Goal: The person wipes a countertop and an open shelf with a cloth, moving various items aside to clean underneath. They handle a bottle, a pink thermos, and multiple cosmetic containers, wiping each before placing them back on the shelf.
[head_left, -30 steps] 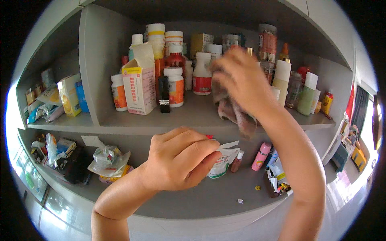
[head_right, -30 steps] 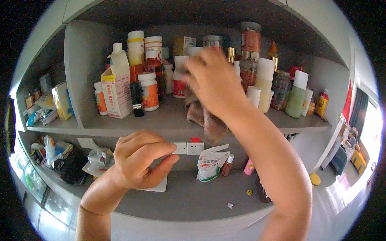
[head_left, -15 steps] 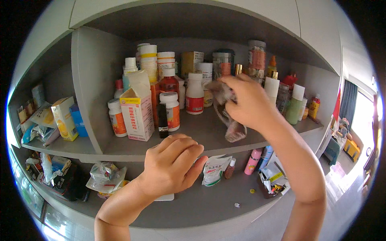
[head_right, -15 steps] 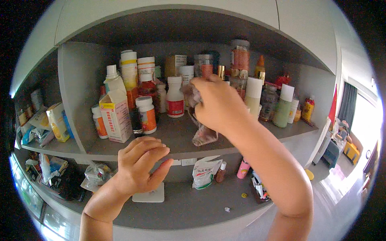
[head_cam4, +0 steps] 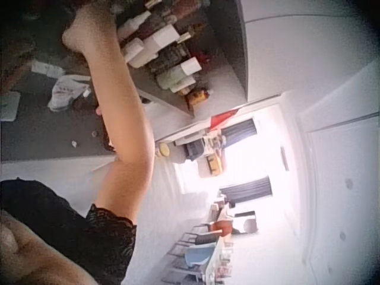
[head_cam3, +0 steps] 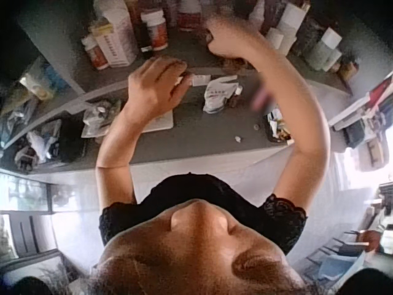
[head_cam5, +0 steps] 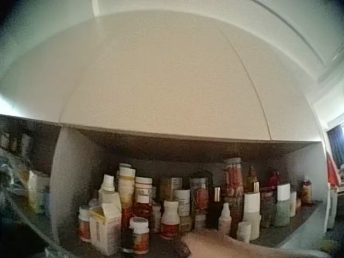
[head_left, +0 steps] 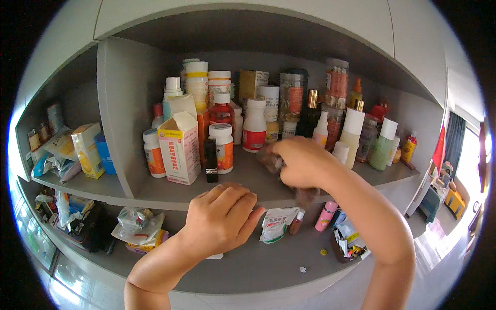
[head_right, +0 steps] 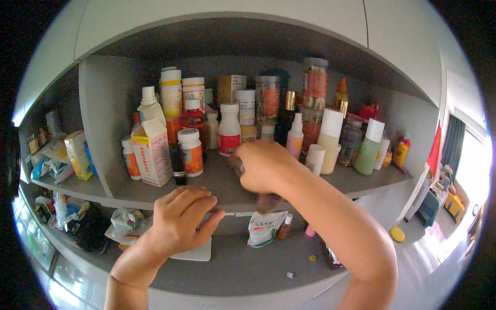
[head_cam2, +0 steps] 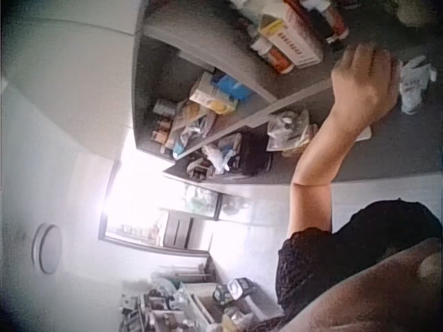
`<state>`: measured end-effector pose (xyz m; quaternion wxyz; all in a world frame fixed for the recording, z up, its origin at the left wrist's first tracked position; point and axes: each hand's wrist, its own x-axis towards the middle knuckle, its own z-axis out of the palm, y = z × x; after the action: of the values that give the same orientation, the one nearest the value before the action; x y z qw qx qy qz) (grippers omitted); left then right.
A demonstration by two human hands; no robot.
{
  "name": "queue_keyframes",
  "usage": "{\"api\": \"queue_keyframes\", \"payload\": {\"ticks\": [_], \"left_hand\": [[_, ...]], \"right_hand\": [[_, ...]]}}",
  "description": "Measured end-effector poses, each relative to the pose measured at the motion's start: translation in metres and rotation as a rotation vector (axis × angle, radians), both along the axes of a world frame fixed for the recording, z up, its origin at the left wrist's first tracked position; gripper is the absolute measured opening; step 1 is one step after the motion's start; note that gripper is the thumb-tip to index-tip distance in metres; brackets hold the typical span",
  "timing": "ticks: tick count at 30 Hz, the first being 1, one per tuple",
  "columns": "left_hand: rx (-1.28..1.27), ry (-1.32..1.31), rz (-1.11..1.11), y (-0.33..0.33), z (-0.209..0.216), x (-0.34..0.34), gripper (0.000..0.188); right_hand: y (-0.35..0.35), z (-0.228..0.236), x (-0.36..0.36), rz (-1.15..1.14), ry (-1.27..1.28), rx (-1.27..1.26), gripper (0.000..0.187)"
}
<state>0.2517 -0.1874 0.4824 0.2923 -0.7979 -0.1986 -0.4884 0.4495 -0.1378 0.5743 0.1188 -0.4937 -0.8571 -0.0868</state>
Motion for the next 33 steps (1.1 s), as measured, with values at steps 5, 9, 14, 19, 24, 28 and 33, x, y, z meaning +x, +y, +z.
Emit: {"api": "queue_keyframes", "payload": {"ticks": [5,9,14,19,24,28,33], "left_hand": [[-0.029,0.022,0.019,-0.004,0.002,0.001,0.026],[0.016,0.014,0.036,-0.002,0.0,0.005,0.025],[0.022,0.012,0.027,0.001,-0.001,0.003,0.026],[0.036,-0.016,0.003,0.002,-0.003,0.0,0.026],[0.031,-0.012,-0.025,0.004,-0.002,0.004,0.026],[0.036,-0.018,-0.02,0.004,-0.002,-0.001,0.026],[0.041,-0.028,-0.036,0.006,-0.003,-0.002,0.026]], "right_hand": [[-0.011,0.02,0.027,0.309,0.301,-0.02,0.046],[0.032,0.001,0.011,0.103,0.248,0.164,0.052],[0.024,0.0,0.002,0.184,0.112,-0.026,0.055],[0.003,0.03,0.014,0.452,0.225,-0.14,0.045],[0.051,0.002,-0.025,0.172,0.236,0.246,0.041],[0.054,-0.013,-0.042,0.151,0.116,0.169,0.043],[0.047,-0.011,-0.027,0.286,0.121,0.061,0.054]]}}
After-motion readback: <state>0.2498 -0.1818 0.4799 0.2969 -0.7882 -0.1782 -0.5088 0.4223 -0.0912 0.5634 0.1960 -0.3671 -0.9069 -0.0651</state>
